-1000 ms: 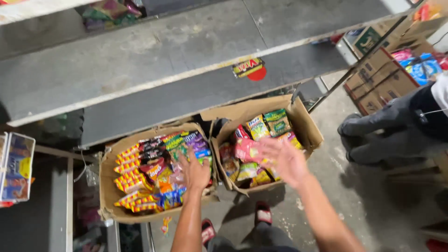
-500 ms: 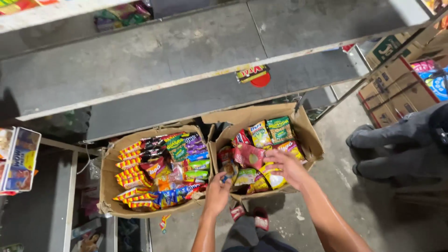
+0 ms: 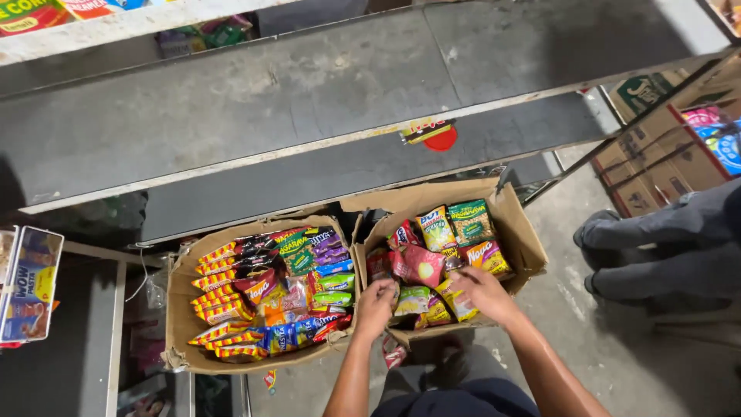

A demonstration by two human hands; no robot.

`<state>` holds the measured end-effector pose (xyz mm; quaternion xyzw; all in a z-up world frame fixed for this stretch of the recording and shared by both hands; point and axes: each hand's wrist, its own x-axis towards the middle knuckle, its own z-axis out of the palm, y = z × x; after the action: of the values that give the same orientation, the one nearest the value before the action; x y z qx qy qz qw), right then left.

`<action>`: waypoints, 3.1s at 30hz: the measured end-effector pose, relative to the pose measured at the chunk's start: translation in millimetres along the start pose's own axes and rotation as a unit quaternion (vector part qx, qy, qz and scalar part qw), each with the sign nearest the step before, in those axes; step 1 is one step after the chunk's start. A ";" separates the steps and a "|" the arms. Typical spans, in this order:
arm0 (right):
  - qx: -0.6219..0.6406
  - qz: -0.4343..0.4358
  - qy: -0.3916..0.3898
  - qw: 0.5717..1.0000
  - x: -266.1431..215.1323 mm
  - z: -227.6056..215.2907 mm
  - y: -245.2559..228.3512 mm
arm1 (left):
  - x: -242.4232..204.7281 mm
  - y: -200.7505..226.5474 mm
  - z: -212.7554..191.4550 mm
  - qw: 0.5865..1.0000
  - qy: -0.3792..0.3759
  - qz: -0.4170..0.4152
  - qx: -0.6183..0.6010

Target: Organizing and sorting various snack bags from boxes onto shelves or between boxes in a store environment.

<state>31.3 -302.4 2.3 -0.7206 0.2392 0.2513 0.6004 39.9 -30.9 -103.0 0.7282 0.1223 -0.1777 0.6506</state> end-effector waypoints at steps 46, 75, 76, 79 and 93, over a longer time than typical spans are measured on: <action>-0.130 -0.058 -0.234 0.962 409.3 84.9 195.0 | 127.4 -171.1 109.2 0.969 0.177 -0.159 -0.073; 0.126 -0.267 -0.099 0.950 -62.7 46.8 -87.8 | -50.2 137.0 -14.7 0.958 -0.208 0.057 -0.191; 0.126 -0.273 -0.097 0.949 -67.4 49.5 -83.5 | -57.0 138.1 -13.9 0.957 -0.210 0.063 -0.189; 0.071 -0.235 -0.070 0.967 -71.0 52.6 -75.1 | -72.0 137.4 -8.9 0.964 -0.182 0.059 -0.187; -0.044 -0.250 -0.192 0.948 -93.3 65.8 -64.6 | -145.8 104.3 -11.1 0.971 -0.038 0.063 -0.227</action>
<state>-2.8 -223.0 101.0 -0.7209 -0.0801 0.2371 0.6463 -48.6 -25.0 53.2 0.5604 0.0884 -0.1316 0.8129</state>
